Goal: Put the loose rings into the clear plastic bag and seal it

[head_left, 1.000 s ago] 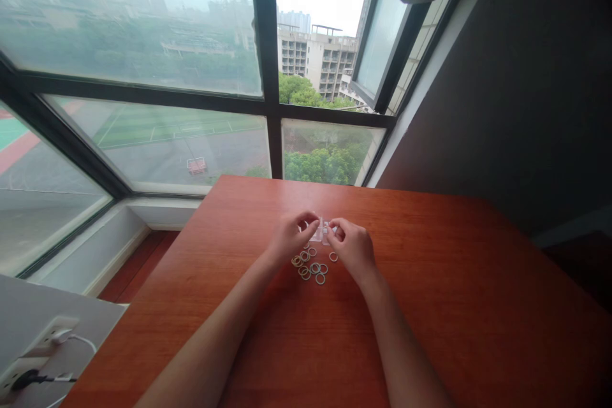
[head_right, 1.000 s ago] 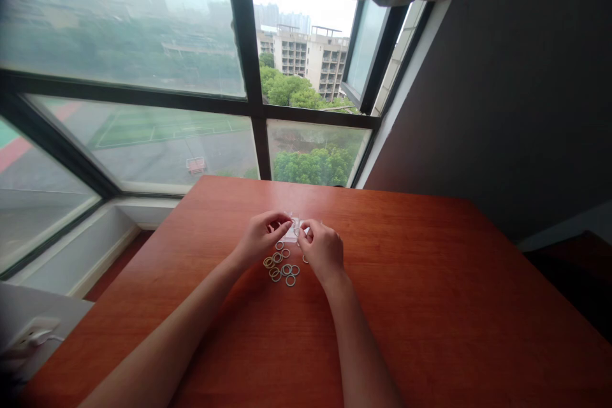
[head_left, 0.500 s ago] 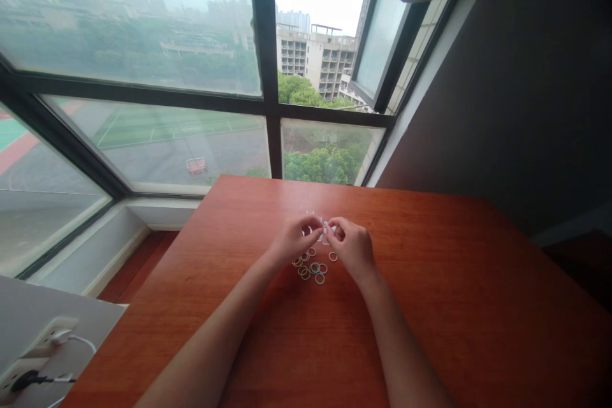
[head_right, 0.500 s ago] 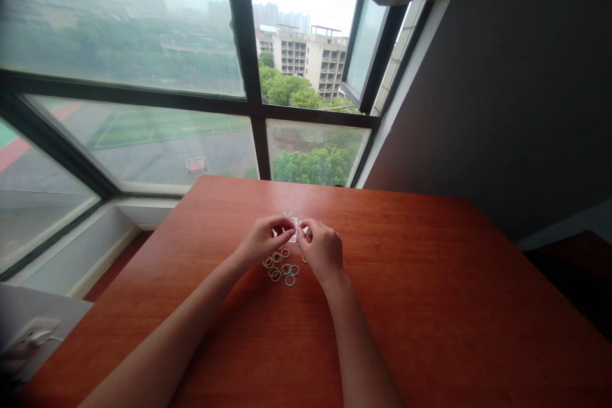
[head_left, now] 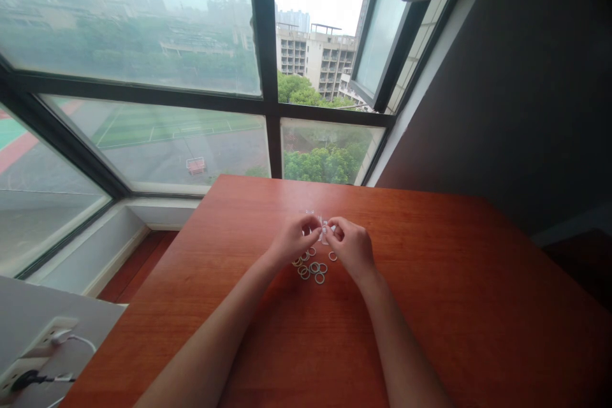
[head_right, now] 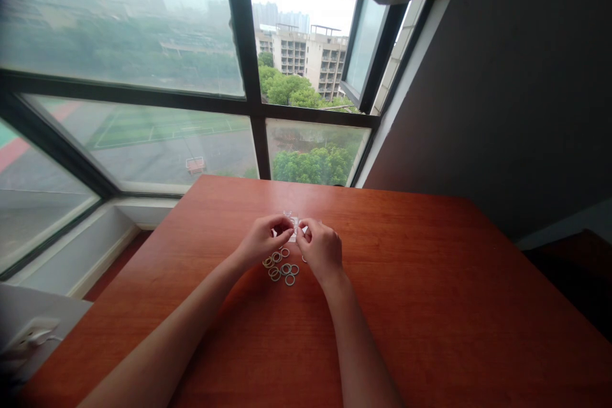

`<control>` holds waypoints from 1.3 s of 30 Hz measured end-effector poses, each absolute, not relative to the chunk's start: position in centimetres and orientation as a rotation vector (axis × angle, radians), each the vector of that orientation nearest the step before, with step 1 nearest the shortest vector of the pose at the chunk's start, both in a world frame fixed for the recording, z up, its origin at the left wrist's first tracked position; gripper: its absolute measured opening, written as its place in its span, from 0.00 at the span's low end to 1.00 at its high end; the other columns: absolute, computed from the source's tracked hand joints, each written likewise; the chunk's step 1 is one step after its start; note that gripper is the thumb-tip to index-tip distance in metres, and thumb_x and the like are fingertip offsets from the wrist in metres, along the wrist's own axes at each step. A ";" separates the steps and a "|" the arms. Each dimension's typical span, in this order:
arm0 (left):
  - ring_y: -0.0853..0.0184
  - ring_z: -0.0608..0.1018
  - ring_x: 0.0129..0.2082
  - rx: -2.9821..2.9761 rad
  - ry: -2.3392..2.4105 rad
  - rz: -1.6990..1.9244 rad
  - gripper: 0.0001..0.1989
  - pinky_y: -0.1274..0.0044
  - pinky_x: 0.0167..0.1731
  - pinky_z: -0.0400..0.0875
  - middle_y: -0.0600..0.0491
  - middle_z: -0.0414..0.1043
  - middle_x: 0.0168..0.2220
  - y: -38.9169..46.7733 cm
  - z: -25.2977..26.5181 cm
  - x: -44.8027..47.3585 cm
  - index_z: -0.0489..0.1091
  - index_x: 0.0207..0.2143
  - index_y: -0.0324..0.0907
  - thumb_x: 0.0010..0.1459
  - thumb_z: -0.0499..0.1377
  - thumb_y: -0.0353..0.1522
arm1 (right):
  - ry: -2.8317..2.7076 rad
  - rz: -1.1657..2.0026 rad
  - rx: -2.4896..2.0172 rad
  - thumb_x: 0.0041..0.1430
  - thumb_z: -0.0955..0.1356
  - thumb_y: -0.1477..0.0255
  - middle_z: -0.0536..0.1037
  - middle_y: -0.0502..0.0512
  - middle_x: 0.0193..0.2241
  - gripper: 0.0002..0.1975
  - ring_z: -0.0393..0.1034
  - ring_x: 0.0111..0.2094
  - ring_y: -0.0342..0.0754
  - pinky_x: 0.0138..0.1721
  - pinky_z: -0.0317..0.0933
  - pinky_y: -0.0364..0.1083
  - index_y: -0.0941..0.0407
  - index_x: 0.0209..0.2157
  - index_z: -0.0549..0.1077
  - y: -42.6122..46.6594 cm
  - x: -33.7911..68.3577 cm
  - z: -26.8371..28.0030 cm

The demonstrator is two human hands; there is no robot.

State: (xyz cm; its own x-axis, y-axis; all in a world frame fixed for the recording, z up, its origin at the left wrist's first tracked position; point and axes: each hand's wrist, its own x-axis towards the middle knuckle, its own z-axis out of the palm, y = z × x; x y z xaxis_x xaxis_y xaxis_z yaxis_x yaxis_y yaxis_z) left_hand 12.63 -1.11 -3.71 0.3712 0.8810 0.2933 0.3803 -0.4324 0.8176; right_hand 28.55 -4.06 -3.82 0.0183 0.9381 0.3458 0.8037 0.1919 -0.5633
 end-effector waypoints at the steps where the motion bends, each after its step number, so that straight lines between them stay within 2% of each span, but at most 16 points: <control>1: 0.73 0.68 0.24 1.985 1.087 0.982 0.05 0.82 0.24 0.62 0.55 0.70 0.23 -1.1 -3.7 12.6 0.70 0.27 0.38 0.54 0.56 0.30 | -1.807 0.257 -1.637 0.56 0.66 0.67 0.73 0.48 0.20 0.07 0.65 0.23 0.42 0.27 0.52 0.40 0.54 0.32 0.75 -4.1 28.6 -3.8; 9: 0.73 0.69 0.23 2.016 1.140 1.028 0.04 0.82 0.24 0.62 0.56 0.69 0.22 -0.7 -3.9 12.3 0.70 0.26 0.38 0.52 0.56 0.28 | -1.817 0.246 -1.634 0.57 0.66 0.68 0.74 0.48 0.21 0.07 0.65 0.23 0.43 0.27 0.51 0.40 0.53 0.33 0.75 -4.0 28.7 -4.0; 17: 0.72 0.71 0.24 2.059 1.396 1.128 0.06 0.80 0.26 0.63 0.55 0.73 0.26 1.1 -5.1 11.6 0.72 0.29 0.41 0.55 0.57 0.32 | -1.842 0.267 -1.687 0.56 0.66 0.70 0.74 0.48 0.22 0.06 0.66 0.25 0.44 0.28 0.51 0.41 0.52 0.34 0.75 -3.9 28.6 -4.0; 30: 0.72 0.70 0.24 2.060 1.480 1.138 0.05 0.81 0.26 0.63 0.55 0.74 0.28 1.3 -5.3 10.8 0.72 0.30 0.41 0.54 0.58 0.31 | -1.968 0.340 -1.730 0.57 0.66 0.70 0.76 0.49 0.24 0.06 0.67 0.27 0.43 0.30 0.52 0.40 0.52 0.34 0.76 -4.1 28.5 -3.7; 35: 0.72 0.70 0.24 2.049 1.481 1.147 0.04 0.81 0.26 0.63 0.56 0.74 0.27 1.0 -5.2 10.6 0.73 0.29 0.41 0.54 0.58 0.31 | -2.173 0.477 -1.690 0.58 0.65 0.68 0.77 0.48 0.27 0.08 0.68 0.28 0.43 0.30 0.53 0.40 0.50 0.36 0.76 -4.6 27.9 -3.5; 39: 0.72 0.71 0.25 2.023 1.450 1.162 0.05 0.81 0.27 0.64 0.55 0.74 0.28 0.8 -4.9 10.6 0.73 0.29 0.41 0.54 0.57 0.31 | -2.306 0.453 -1.740 0.60 0.64 0.67 0.78 0.51 0.33 0.11 0.70 0.35 0.47 0.33 0.56 0.42 0.48 0.41 0.76 -5.0 26.9 -3.5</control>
